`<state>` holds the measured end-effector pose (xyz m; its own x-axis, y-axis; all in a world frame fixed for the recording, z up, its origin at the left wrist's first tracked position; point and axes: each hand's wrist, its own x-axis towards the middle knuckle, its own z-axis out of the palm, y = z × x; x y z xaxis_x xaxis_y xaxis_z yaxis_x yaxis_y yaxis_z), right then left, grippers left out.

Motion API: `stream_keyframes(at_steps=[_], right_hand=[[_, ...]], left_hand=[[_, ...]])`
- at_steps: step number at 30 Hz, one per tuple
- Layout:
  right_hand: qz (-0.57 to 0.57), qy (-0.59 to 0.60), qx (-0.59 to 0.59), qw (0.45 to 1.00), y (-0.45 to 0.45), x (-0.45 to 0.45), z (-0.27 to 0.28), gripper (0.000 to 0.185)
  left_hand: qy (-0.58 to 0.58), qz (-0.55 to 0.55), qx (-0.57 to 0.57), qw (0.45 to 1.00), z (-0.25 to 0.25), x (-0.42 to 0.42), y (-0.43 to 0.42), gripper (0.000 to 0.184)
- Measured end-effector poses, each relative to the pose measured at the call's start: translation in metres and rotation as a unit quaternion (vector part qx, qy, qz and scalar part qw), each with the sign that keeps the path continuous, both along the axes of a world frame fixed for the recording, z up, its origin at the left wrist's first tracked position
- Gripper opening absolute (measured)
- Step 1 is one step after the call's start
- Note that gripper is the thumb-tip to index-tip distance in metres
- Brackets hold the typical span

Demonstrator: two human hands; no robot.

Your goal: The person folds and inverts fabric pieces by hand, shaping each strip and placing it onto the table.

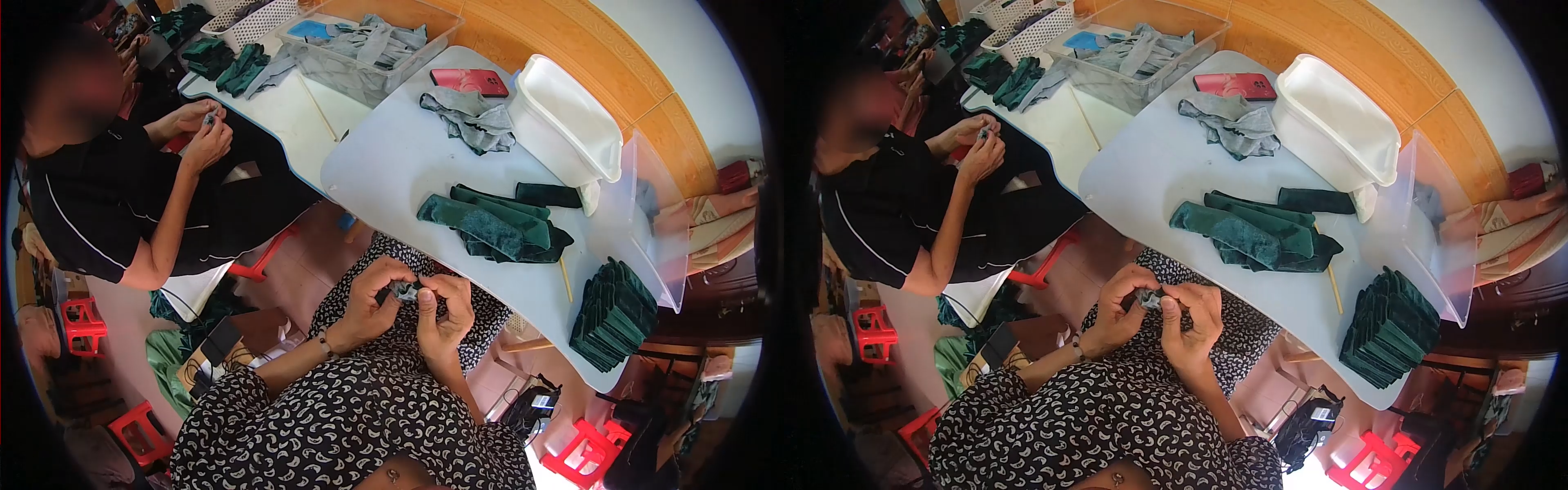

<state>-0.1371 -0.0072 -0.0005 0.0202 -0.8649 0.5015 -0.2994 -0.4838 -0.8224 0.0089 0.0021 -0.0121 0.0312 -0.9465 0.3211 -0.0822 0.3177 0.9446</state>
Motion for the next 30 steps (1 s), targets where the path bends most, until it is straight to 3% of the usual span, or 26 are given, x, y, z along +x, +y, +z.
stream_keyframes(at_steps=[6,9,16,21,24,30], right_hand=[[-0.026,-0.107,0.043,0.993,0.007,0.007,-0.005,0.02],[-0.011,-0.052,-0.009,0.999,0.004,0.006,-0.006,0.02],[-0.006,-0.023,0.003,1.0,0.006,0.008,-0.003,0.02],[-0.022,-0.145,0.135,0.98,0.012,0.012,-0.006,0.019],[0.006,-0.088,0.06,0.994,0.008,0.011,-0.011,0.018],[0.004,-0.052,0.028,0.998,0.005,0.01,-0.003,0.013]], left_hand=[[-0.006,0.027,-0.019,0.999,0.0,-0.001,0.0,0.016],[0.005,0.043,-0.005,0.999,0.001,-0.001,0.0,0.015],[-0.008,0.048,-0.04,0.998,0.003,0.0,0.002,0.016],[-0.01,0.056,-0.032,0.998,-0.001,0.001,0.003,0.016],[0.001,0.059,-0.025,0.998,-0.001,0.0,0.004,0.017],[-0.001,0.056,-0.012,0.998,0.001,0.0,0.005,0.019]])
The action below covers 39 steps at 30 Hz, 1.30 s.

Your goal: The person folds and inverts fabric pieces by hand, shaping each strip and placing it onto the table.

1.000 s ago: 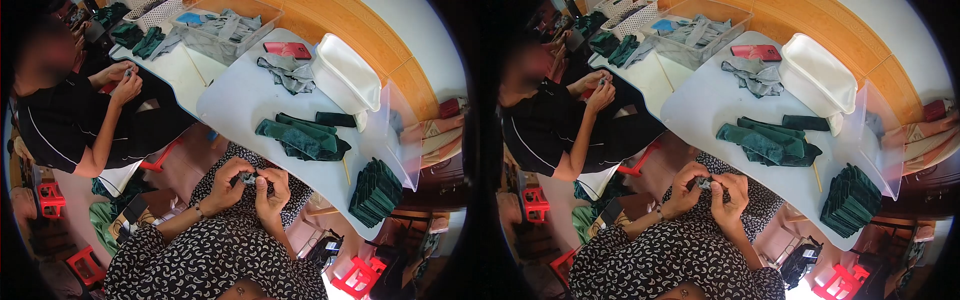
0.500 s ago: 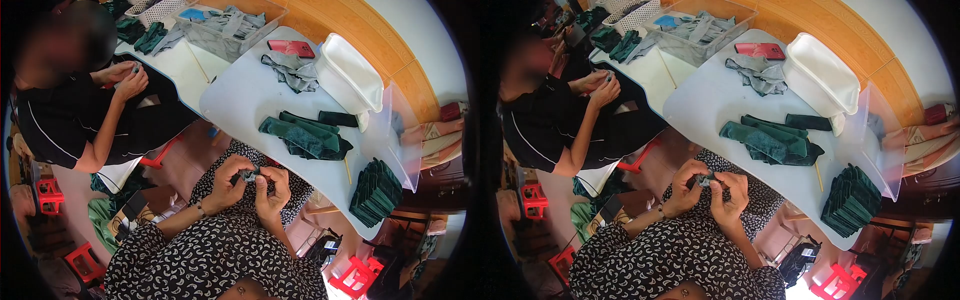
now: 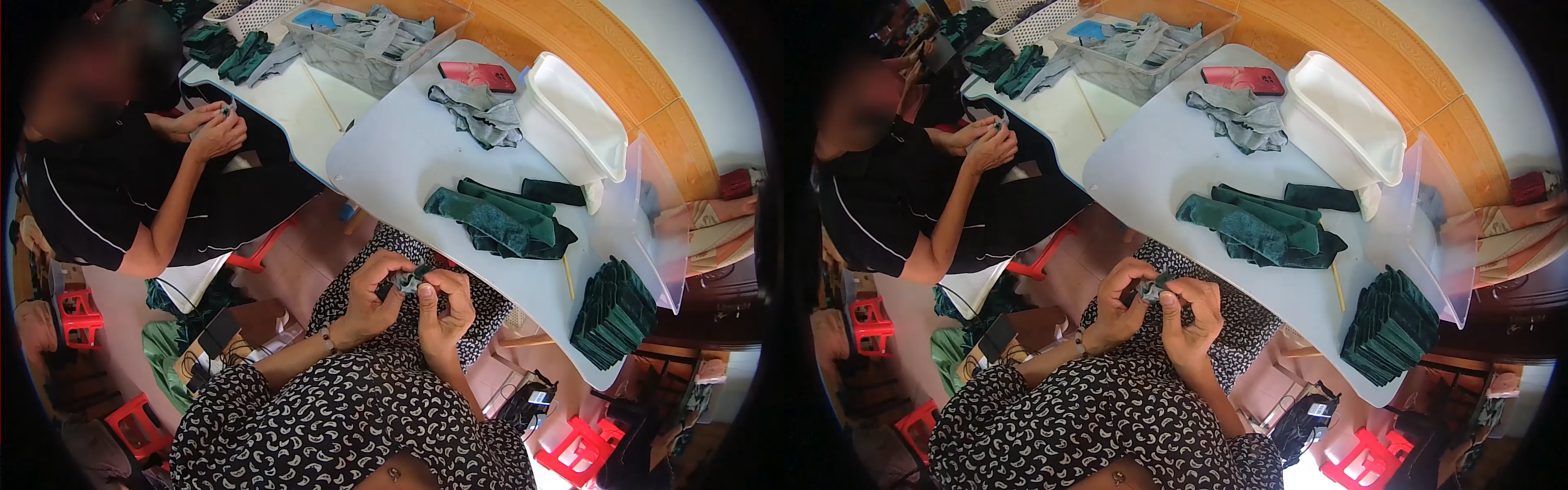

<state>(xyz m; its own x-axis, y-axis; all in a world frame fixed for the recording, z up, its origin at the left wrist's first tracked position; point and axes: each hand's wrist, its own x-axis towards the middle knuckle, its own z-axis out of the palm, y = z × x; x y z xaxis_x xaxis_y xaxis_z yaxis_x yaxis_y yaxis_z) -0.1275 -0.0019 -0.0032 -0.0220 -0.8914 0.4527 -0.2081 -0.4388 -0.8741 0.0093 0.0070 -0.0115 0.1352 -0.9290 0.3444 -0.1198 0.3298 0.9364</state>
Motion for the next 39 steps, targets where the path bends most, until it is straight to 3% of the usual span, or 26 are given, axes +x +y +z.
stream_keyframes(at_steps=[15,18,23,39], right_hand=[[0.014,0.017,0.021,1.0,-0.001,-0.002,0.003,0.011],[0.029,0.039,0.017,0.999,-0.002,-0.003,0.005,0.01],[0.037,0.032,0.019,0.999,-0.003,-0.004,0.002,0.007],[0.061,-0.036,0.114,0.991,-0.005,-0.009,-0.012,0.007]], left_hand=[[-0.033,-0.008,-0.019,0.999,-0.002,0.001,0.002,0.02],[0.066,0.024,0.033,0.997,-0.004,-0.003,0.006,0.021],[-0.035,0.012,-0.015,0.999,-0.005,0.003,0.002,0.023],[-0.055,-0.008,0.016,0.998,-0.002,0.003,0.001,0.024]])
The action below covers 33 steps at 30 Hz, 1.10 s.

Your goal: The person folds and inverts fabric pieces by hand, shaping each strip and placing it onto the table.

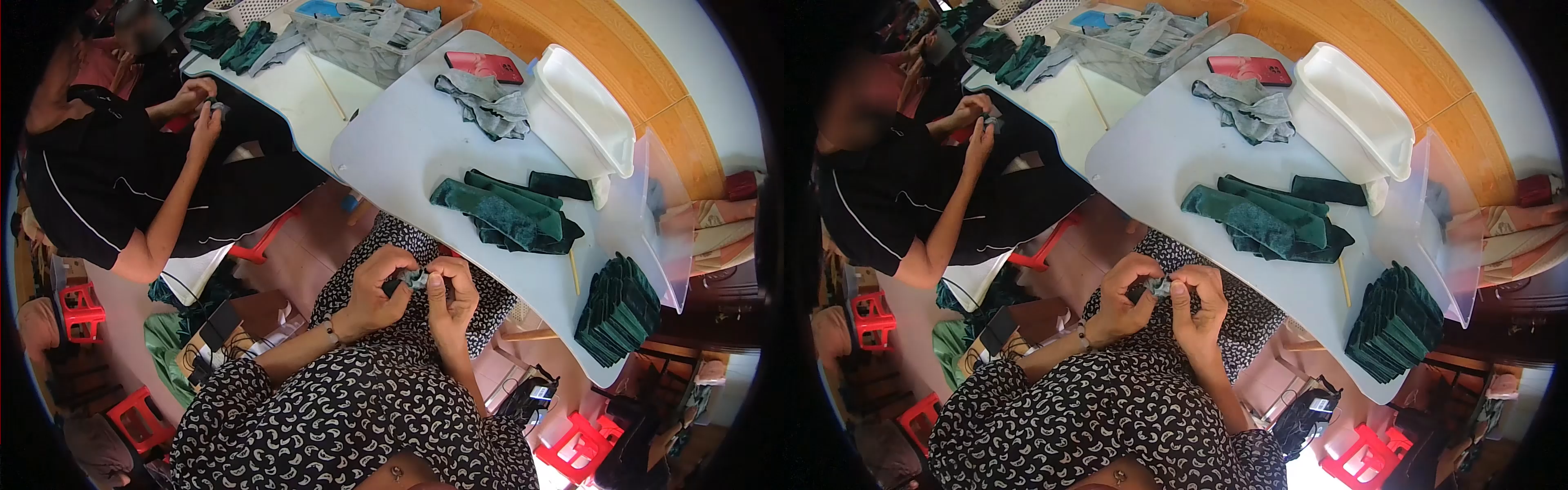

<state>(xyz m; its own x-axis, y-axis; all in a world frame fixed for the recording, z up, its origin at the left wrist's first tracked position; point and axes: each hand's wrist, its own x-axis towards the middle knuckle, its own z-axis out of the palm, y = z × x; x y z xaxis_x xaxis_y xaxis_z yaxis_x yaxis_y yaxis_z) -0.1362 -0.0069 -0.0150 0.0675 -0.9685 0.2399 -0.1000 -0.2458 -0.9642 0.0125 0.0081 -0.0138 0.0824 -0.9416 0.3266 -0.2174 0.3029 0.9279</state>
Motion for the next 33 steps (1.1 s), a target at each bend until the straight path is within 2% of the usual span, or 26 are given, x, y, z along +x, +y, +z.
stream_keyframes(at_steps=[2,6,8,12,16,18,21,23,24,26,27,29,33], right_hand=[[0.017,-0.001,-0.026,1.0,0.001,-0.003,0.004,0.006],[0.043,-0.024,-0.049,0.998,0.002,-0.001,0.008,0.006],[0.046,-0.027,-0.048,0.997,0.003,-0.002,0.007,0.006],[0.061,-0.02,-0.062,0.996,0.0,-0.005,0.007,0.006],[0.062,-0.002,-0.078,0.995,-0.002,-0.004,0.008,0.007],[-0.02,0.03,-0.114,0.993,-0.001,0.002,0.012,0.011],[-0.032,0.076,-0.145,0.986,0.003,0.004,0.008,0.017],[-0.043,0.095,-0.125,0.987,0.005,0.01,0.005,0.019],[-0.048,0.047,-0.06,0.996,0.005,0.012,-0.004,0.017],[-0.048,-0.046,0.037,0.997,0.003,0.011,-0.025,0.013],[-0.049,-0.047,0.037,0.997,0.003,0.012,-0.025,0.013],[-0.052,0.024,-0.012,0.998,0.002,0.013,-0.024,0.012],[-0.071,-0.016,0.006,0.997,0.006,0.018,-0.014,0.011]], left_hand=[[-0.029,0.019,-0.077,0.996,-0.005,0.0,-0.001,0.03],[0.005,0.039,-0.092,0.995,0.0,-0.002,-0.001,0.033],[-0.029,0.037,-0.128,0.991,0.0,0.0,-0.002,0.036],[-0.08,0.011,-0.127,0.989,-0.004,0.005,0.0,0.038],[-0.054,0.014,-0.098,0.994,-0.002,0.003,0.0,0.035],[-0.046,0.018,-0.086,0.995,-0.002,0.002,-0.001,0.032],[0.007,0.044,-0.022,0.999,-0.006,-0.001,-0.004,0.027],[0.048,0.047,0.03,0.997,-0.013,-0.004,-0.005,0.023],[0.048,0.046,0.03,0.997,-0.017,-0.006,-0.005,0.023],[0.129,0.042,0.079,0.988,-0.023,-0.01,-0.006,0.019],[0.128,0.041,0.079,0.988,-0.026,-0.01,-0.006,0.019],[0.172,0.045,0.113,0.978,-0.03,-0.009,-0.004,0.016],[0.176,0.058,0.131,0.974,-0.021,-0.012,-0.005,0.015]])
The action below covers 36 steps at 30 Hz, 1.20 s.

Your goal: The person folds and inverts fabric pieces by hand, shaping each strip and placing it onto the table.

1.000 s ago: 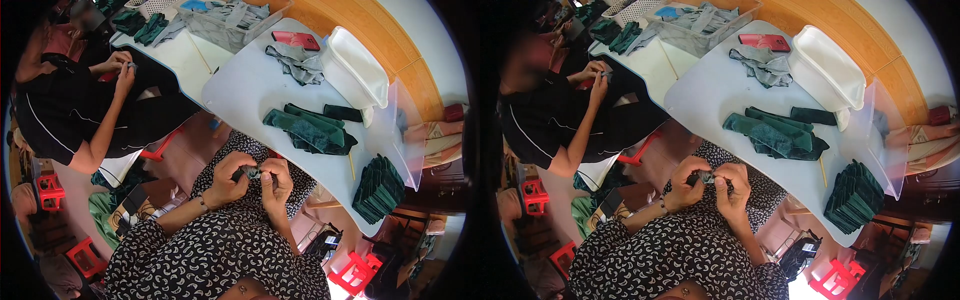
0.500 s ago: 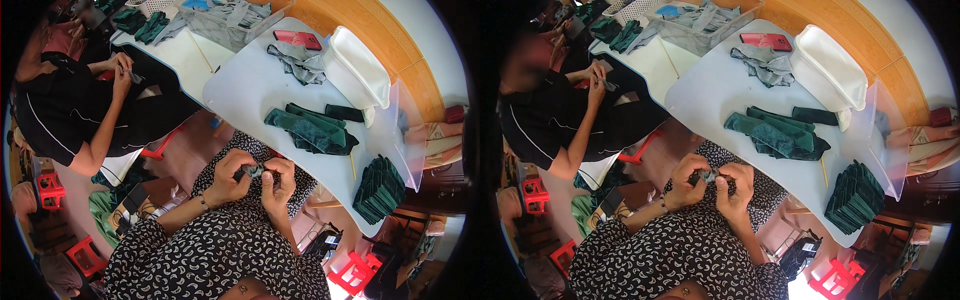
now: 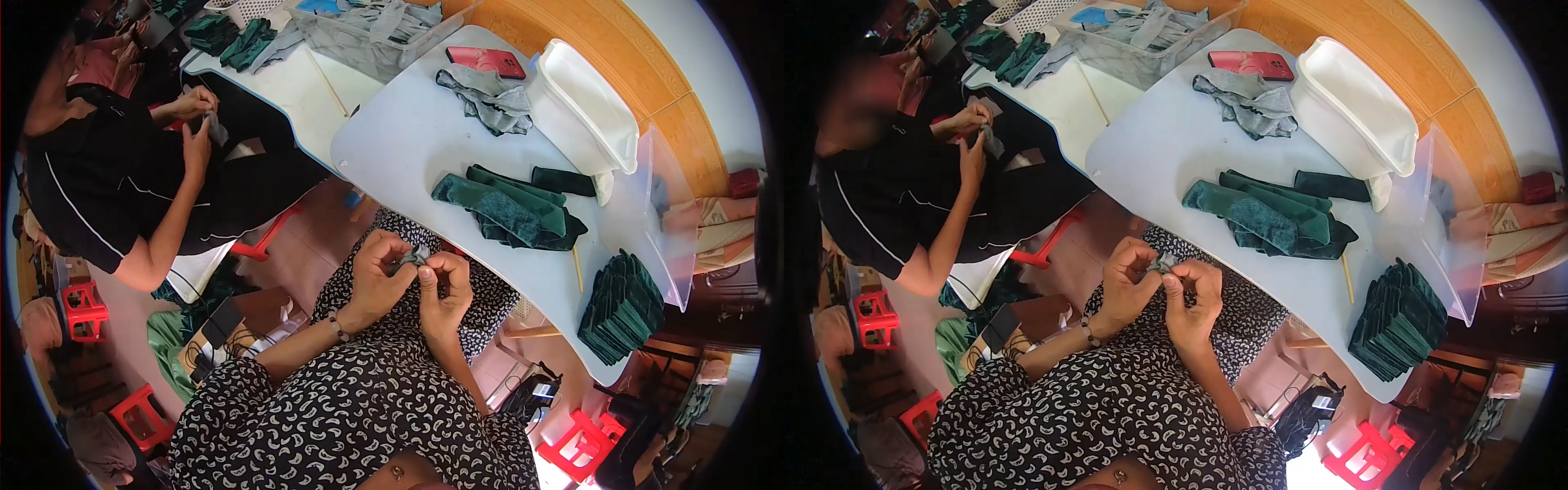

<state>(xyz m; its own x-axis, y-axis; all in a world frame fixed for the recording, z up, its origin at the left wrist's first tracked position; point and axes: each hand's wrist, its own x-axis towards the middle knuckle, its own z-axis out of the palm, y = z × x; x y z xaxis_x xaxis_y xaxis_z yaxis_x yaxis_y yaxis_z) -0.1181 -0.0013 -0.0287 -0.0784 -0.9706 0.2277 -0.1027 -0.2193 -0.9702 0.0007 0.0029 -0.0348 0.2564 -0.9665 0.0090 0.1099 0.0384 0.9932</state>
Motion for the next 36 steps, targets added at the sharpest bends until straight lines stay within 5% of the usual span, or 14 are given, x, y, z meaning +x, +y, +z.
stream_keyframes(at_steps=[7,12,15,17,20,23,25,28,30,32,36], right_hand=[[-0.015,0.1,-0.06,0.993,-0.005,0.0,-0.016,0.011],[0.003,0.061,0.006,0.998,-0.006,0.001,-0.018,0.015],[0.039,0.037,0.044,0.998,-0.01,0.001,-0.021,0.015],[0.07,0.013,0.07,0.995,-0.014,-0.001,-0.023,0.015],[0.139,-0.022,0.121,0.983,-0.018,-0.002,-0.026,0.014],[0.142,0.023,0.024,0.989,-0.019,0.001,-0.023,0.015],[0.123,-0.108,0.085,0.983,-0.018,0.001,-0.006,0.016],[0.083,-0.154,0.061,0.983,-0.012,-0.004,0.018,0.017],[0.089,-0.133,0.076,0.984,-0.008,-0.009,0.032,0.015],[0.075,0.102,-0.007,0.992,-0.008,-0.013,0.035,0.011],[-0.033,0.131,-0.068,0.989,-0.011,-0.011,0.023,0.008]], left_hand=[[0.017,-0.043,-0.005,0.999,0.001,-0.001,0.0,0.016],[0.096,-0.117,0.05,0.987,0.004,0.013,0.004,0.013],[0.259,-0.203,0.147,0.933,0.0,0.023,0.009,0.016],[0.433,-0.247,0.228,0.836,0.004,0.028,0.012,0.02],[0.501,-0.271,0.224,0.791,0.0,0.036,0.014,0.021],[0.53,-0.297,0.202,0.768,0.002,0.039,0.013,0.019],[0.522,-0.276,0.198,0.782,0.004,0.035,0.012,0.018],[0.477,-0.239,0.193,0.824,0.008,0.032,0.008,0.018],[0.438,-0.229,0.194,0.848,0.013,0.033,0.004,0.018],[0.407,-0.235,0.194,0.861,0.018,0.032,0.003,0.016],[0.259,-0.244,0.122,0.927,0.015,0.024,0.005,0.016]])
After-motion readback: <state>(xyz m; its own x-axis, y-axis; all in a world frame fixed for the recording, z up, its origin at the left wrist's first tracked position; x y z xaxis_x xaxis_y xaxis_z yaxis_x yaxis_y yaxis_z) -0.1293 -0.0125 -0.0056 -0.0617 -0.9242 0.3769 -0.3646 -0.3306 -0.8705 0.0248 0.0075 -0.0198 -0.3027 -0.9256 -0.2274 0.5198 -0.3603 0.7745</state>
